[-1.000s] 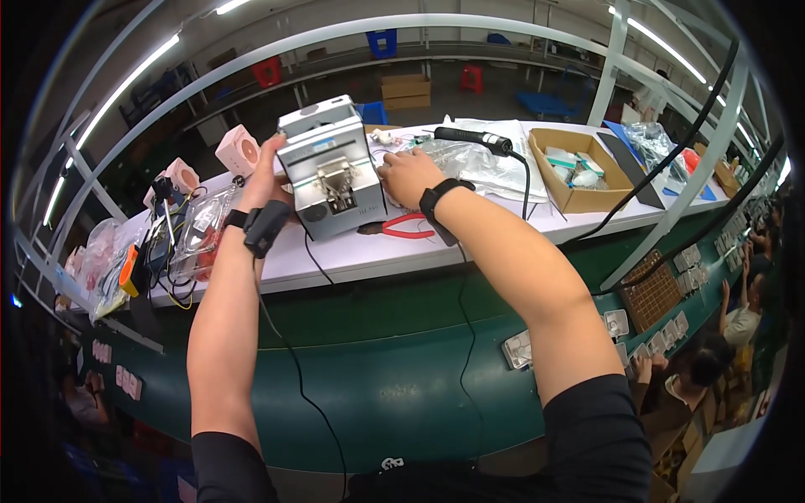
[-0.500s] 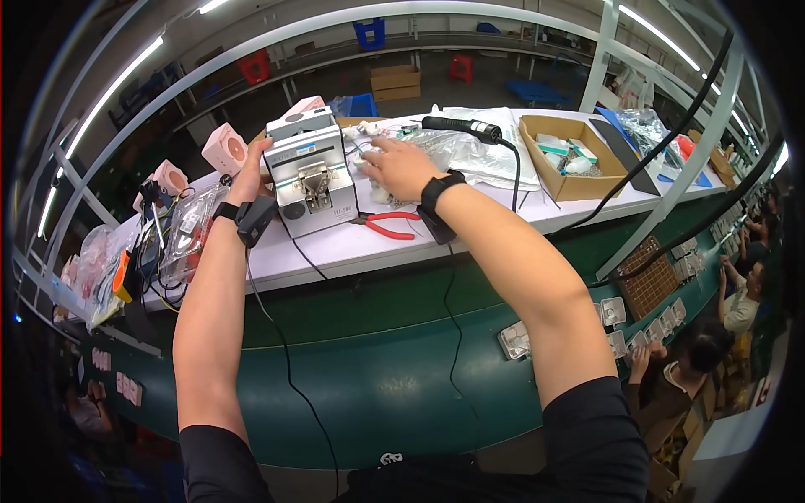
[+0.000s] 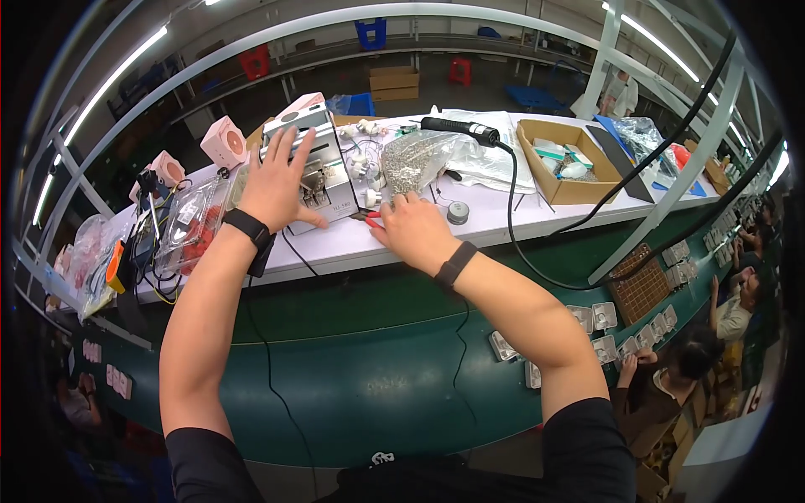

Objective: The person places motors into plastic housings, secures them with a power screwdriver, and gathers loose motors into a plastic bag. After refilling a screw dispenser, they fit small white components into pink plastic housings by hand.

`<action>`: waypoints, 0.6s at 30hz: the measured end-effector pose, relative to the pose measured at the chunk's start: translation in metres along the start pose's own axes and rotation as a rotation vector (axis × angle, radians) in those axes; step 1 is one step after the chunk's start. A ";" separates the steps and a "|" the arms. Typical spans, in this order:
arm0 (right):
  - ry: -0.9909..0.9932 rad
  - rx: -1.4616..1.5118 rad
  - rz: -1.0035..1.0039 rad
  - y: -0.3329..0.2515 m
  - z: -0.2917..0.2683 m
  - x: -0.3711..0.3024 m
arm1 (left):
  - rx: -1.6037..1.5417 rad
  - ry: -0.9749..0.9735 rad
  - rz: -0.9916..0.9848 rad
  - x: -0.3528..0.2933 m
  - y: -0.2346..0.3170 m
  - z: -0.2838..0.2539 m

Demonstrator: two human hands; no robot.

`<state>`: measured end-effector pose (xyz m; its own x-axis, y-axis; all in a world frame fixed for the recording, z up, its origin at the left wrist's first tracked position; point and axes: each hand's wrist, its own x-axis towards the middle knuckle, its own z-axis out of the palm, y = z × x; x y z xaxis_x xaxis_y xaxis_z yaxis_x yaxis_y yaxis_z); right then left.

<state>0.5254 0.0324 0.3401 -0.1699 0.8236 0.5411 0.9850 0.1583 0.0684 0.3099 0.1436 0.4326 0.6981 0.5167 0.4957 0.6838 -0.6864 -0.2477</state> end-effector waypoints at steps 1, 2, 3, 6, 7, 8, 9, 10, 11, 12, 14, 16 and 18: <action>-0.034 -0.054 -0.002 0.001 0.000 -0.001 | 0.047 -0.045 0.022 -0.001 0.002 -0.002; -0.068 -0.107 -0.004 0.001 -0.001 -0.001 | 0.095 -0.089 0.043 -0.002 0.003 -0.004; -0.102 -0.159 -0.007 0.000 -0.001 -0.002 | 0.095 -0.089 0.042 -0.003 0.003 -0.004; -0.101 -0.108 0.066 0.004 0.000 -0.005 | 0.127 -0.133 0.056 -0.003 0.000 -0.005; -0.101 -0.082 0.104 0.005 0.000 -0.005 | 0.129 -0.134 0.054 -0.005 -0.003 -0.007; -0.103 -0.085 0.108 0.005 -0.001 -0.003 | 0.126 -0.130 0.069 -0.006 -0.005 -0.006; -0.092 -0.047 0.113 0.001 -0.001 0.001 | 0.124 -0.126 0.085 -0.007 -0.008 -0.006; -0.081 -0.008 0.119 -0.002 0.000 0.005 | 0.121 -0.124 0.102 -0.008 -0.009 -0.007; -0.071 0.031 0.126 -0.006 0.001 0.009 | 0.117 -0.126 0.108 -0.009 -0.010 -0.007; -0.075 0.032 0.135 -0.009 0.003 0.014 | 0.109 -0.113 0.107 -0.012 -0.010 -0.007; 0.083 0.047 0.194 -0.014 0.012 0.022 | 0.085 -0.088 0.126 -0.011 -0.012 -0.006; 0.154 0.109 0.234 -0.022 0.018 0.023 | 0.071 -0.054 0.126 -0.019 -0.015 -0.006; 0.343 0.085 0.222 -0.035 0.019 0.012 | -0.009 0.071 0.112 -0.033 -0.016 -0.008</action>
<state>0.4888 0.0471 0.3283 0.0802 0.6161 0.7836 0.9882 0.0535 -0.1432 0.2743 0.1334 0.4272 0.7531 0.3987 0.5233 0.6000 -0.7425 -0.2979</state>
